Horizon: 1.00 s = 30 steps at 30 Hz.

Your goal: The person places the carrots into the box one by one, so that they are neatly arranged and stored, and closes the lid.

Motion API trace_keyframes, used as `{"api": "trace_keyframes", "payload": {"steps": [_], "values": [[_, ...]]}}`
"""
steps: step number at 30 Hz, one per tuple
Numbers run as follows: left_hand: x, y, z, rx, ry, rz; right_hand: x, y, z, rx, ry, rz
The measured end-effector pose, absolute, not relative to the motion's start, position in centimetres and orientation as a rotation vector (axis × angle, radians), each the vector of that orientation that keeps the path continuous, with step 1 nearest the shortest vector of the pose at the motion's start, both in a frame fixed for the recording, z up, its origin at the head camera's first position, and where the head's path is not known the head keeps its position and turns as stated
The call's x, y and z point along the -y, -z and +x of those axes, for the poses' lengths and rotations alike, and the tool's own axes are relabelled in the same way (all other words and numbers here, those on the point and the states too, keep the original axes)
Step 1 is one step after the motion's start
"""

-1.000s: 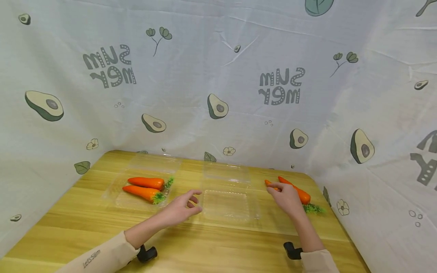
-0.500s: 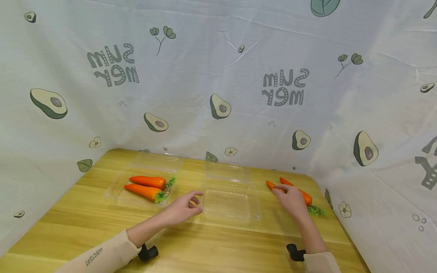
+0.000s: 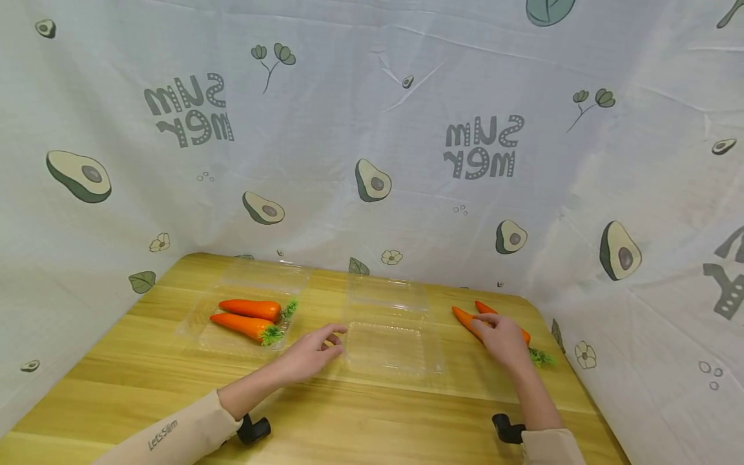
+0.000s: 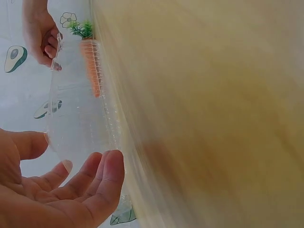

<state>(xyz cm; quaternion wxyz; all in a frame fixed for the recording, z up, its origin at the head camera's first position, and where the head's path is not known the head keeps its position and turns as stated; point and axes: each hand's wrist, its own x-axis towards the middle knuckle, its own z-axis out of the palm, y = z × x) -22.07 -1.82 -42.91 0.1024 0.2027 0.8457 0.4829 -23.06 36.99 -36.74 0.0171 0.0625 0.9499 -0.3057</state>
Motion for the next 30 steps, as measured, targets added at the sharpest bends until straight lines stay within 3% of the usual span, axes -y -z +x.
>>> {"api": "trace_keyframes", "payload": {"steps": [30], "values": [[2.0, 42.3, -22.1, -2.549, -1.362, 0.533, -39.5, 37.0, -23.4, -2.960, 1.014, 0.287]]}}
